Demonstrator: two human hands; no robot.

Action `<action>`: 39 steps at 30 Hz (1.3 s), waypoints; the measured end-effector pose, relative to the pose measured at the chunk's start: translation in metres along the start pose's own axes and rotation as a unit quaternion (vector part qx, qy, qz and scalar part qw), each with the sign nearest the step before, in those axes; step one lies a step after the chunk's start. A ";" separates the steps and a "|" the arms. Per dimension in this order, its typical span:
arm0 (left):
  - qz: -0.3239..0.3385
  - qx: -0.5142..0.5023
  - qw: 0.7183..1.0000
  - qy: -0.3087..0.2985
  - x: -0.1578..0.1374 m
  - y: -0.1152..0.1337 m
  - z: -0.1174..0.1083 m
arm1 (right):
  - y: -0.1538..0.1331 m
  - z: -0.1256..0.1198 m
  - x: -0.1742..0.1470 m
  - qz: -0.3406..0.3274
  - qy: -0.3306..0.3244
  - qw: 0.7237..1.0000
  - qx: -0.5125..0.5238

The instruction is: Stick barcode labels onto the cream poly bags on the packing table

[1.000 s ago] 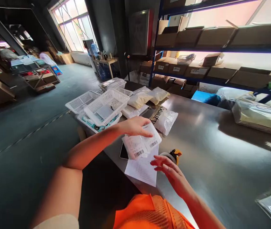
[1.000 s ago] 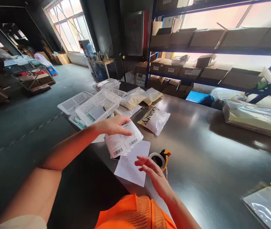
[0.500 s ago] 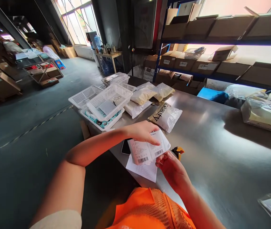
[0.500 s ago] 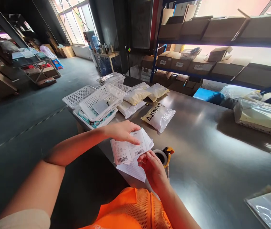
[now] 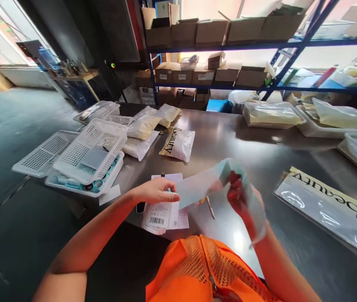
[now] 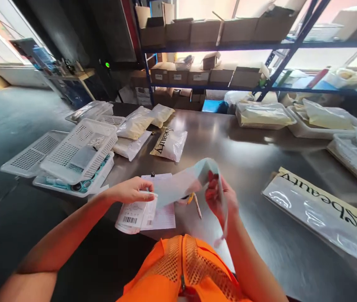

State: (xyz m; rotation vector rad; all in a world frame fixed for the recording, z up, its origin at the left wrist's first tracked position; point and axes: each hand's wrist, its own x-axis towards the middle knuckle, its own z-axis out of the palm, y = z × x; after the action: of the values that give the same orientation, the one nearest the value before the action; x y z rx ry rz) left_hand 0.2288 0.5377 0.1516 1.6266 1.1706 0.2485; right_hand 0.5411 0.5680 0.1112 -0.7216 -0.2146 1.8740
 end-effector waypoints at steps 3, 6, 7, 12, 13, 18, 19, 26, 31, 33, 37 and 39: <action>-0.018 -0.148 0.989 0.003 0.013 -0.012 0.004 | -0.025 -0.029 -0.016 -0.102 0.025 0.994 -0.021; 0.009 -0.328 0.943 0.054 0.031 -0.015 0.011 | -0.047 -0.052 -0.029 -0.189 0.090 0.977 -0.048; 0.027 -0.379 0.922 0.072 0.038 -0.015 0.016 | -0.056 -0.060 -0.032 -0.210 0.110 0.970 -0.054; 0.070 -0.518 0.840 0.148 0.068 0.002 0.051 | -0.117 -0.103 -0.051 -0.237 0.205 0.950 0.010; 0.074 -0.530 0.829 0.160 0.072 0.008 0.060 | -0.126 -0.111 -0.056 -0.231 0.222 0.946 0.052; 0.095 -0.554 0.807 0.183 0.091 0.044 0.107 | -0.132 -0.134 -0.079 -0.200 0.257 0.933 0.157; 0.098 -0.554 0.806 0.183 0.095 0.052 0.116 | -0.130 -0.138 -0.082 -0.183 0.255 0.938 0.151; 0.097 -0.542 0.816 0.175 0.128 0.101 0.180 | -0.152 -0.183 -0.098 -0.076 0.286 0.948 0.114; 0.106 -0.546 0.810 0.186 0.141 0.112 0.219 | -0.179 -0.216 -0.119 -0.091 0.295 0.949 -0.064; 0.109 -0.545 0.807 0.197 0.140 0.115 0.229 | -0.184 -0.223 -0.131 -0.038 0.250 0.937 -0.243; 0.111 -0.556 0.795 0.216 0.136 0.123 0.238 | -0.179 -0.221 -0.148 -0.004 0.209 0.668 -0.714; 0.115 -0.562 0.789 0.219 0.135 0.127 0.241 | -0.169 -0.215 -0.150 -0.067 0.181 0.617 -0.763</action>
State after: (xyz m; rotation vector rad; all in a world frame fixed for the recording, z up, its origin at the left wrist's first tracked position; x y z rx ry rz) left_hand 0.5268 0.4990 0.1057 0.6122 0.8233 1.2746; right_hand 0.8337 0.4665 0.0741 -2.0750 -1.6476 0.9273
